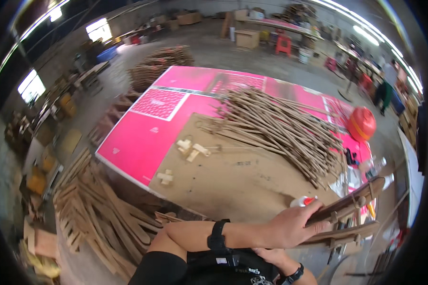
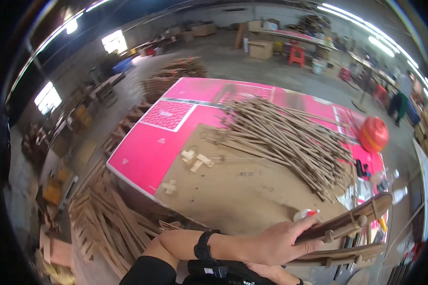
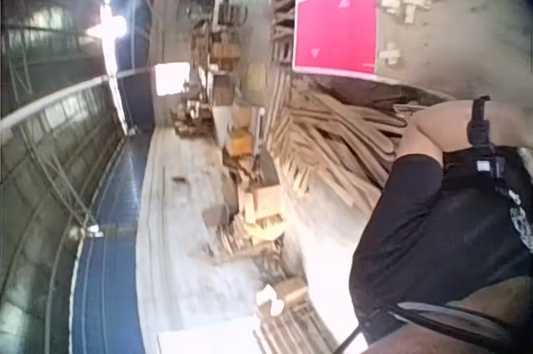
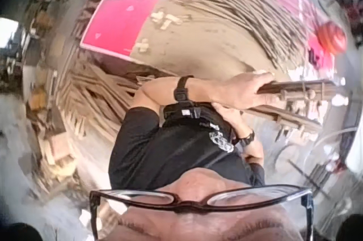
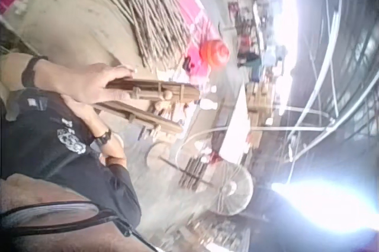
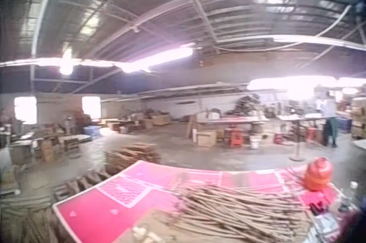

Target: Applying glue and using a nail gun and hammer to assemble curved wooden slats for furniture manufacturing.

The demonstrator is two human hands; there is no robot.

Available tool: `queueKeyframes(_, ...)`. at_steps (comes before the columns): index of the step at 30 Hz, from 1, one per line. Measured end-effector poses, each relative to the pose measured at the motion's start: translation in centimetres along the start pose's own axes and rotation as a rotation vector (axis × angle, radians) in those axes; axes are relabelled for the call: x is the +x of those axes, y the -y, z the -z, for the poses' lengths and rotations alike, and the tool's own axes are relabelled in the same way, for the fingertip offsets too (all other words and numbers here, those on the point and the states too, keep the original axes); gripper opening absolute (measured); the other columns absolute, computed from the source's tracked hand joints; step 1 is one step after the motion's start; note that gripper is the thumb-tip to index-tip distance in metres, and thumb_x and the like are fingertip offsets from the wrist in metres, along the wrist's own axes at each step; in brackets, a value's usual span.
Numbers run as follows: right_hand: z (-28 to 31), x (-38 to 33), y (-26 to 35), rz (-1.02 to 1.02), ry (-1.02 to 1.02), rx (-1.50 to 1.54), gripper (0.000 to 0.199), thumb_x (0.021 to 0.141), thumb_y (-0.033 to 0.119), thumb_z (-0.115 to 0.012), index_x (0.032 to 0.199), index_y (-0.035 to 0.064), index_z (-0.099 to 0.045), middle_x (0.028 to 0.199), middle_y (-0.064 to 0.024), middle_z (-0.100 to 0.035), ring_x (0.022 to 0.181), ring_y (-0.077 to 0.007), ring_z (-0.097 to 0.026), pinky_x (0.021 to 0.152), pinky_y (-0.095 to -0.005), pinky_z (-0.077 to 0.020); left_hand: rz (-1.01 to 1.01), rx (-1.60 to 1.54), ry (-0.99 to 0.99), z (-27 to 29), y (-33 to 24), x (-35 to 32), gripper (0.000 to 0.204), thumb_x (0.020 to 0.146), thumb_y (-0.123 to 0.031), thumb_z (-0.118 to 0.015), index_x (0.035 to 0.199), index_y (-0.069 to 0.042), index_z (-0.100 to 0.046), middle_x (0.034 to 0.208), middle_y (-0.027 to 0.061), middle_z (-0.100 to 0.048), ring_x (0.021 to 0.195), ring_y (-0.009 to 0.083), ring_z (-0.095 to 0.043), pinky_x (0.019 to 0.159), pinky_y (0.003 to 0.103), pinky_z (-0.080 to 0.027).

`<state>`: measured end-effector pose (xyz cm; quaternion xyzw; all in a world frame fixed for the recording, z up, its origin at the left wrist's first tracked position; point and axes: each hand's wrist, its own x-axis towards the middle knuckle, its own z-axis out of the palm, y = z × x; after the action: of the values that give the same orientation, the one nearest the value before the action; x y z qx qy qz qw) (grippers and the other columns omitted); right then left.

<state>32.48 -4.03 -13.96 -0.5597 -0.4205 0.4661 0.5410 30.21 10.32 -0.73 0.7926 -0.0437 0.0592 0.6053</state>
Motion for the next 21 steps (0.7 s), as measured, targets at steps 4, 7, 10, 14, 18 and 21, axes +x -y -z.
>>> queueKeyframes(4, 0.5, 1.7, 1.1, 0.006, -0.149, 0.108, 0.054, 0.097, 0.025, -0.076, 0.139, -0.0020, -0.056, 0.139, -0.0145, -0.062, 0.127, -0.0248, -0.059, 0.112, -0.0440, -0.0466, -0.285, 0.122, -0.220, 3.4, 0.9, -5.1, 0.073, 0.103, -0.044, -0.064, 0.151, 0.002, -0.035, 0.128, 0.0247, -0.065, 0.113, 0.0456, -0.064, 0.096, 0.050, -0.052)
queueKeyframes(7, 1.9, 3.0, 2.2, 0.142, -0.417, 0.221, 0.066, 0.091, 0.029, -0.080, 0.140, -0.0037, -0.053, 0.137, -0.0189, -0.060, 0.124, -0.0276, -0.061, 0.108, -0.0476, -0.0484, -0.294, 0.378, -0.417, 6.9, 2.4, -12.3, 0.068, 0.094, -0.035, -0.080, 0.144, 0.000, -0.051, 0.132, 0.0174, -0.066, 0.119, 0.0371, -0.066, 0.097, 0.046, -0.054)
queueKeyframes(10, 3.3, 4.9, 3.4, 0.271, -0.569, 0.190, 0.078, 0.085, 0.044, -0.080, 0.140, -0.0035, -0.051, 0.133, -0.0192, -0.060, 0.124, -0.0275, -0.058, 0.107, -0.0442, -0.0474, -0.356, 0.635, -0.629, 10.0, 4.5, -20.2, 0.053, 0.085, -0.028, -0.089, 0.124, -0.002, -0.065, 0.112, 0.0111, -0.075, 0.096, 0.0297, -0.074, 0.089, 0.045, -0.059)
queueKeyframes(14, 4.6, 7.4, 4.5, 0.329, -0.601, 0.239, 0.073, 0.093, 0.048, -0.069, 0.144, -0.0014, -0.050, 0.135, -0.0152, -0.062, 0.128, -0.0241, -0.057, 0.110, -0.0421, -0.0452, -0.150, 0.925, -0.755, 9.8, 8.1, -28.3, 0.058, 0.077, -0.041, -0.092, 0.117, -0.007, -0.069, 0.103, 0.0071, -0.071, 0.092, 0.0273, -0.071, 0.087, 0.039, -0.058)
queueKeyframes(18, 4.5, 10.6, 4.9, 0.300, -0.523, 0.282, 0.068, 0.099, 0.049, -0.062, 0.145, 0.0006, -0.051, 0.138, -0.0121, -0.061, 0.131, -0.0239, -0.056, 0.112, -0.0443, -0.0438, 0.135, 1.052, -0.780, 9.0, 12.5, -33.6, 0.076, 0.073, -0.055, -0.090, 0.124, -0.005, -0.067, 0.114, 0.0136, -0.069, 0.103, 0.0324, -0.069, 0.098, 0.045, -0.055)
queueKeyframes(21, 3.1, 13.6, 4.6, 0.270, -0.445, 0.296, 0.063, 0.102, 0.048, -0.059, 0.144, 0.0017, -0.053, 0.136, -0.0110, -0.062, 0.129, -0.0227, -0.057, 0.111, -0.0429, -0.0447, 0.322, 0.971, -0.748, 8.8, 16.0, -35.8, 0.083, 0.072, -0.052, -0.091, 0.133, -0.003, -0.063, 0.116, 0.0156, -0.070, 0.105, 0.0361, -0.070, 0.096, 0.047, -0.056)
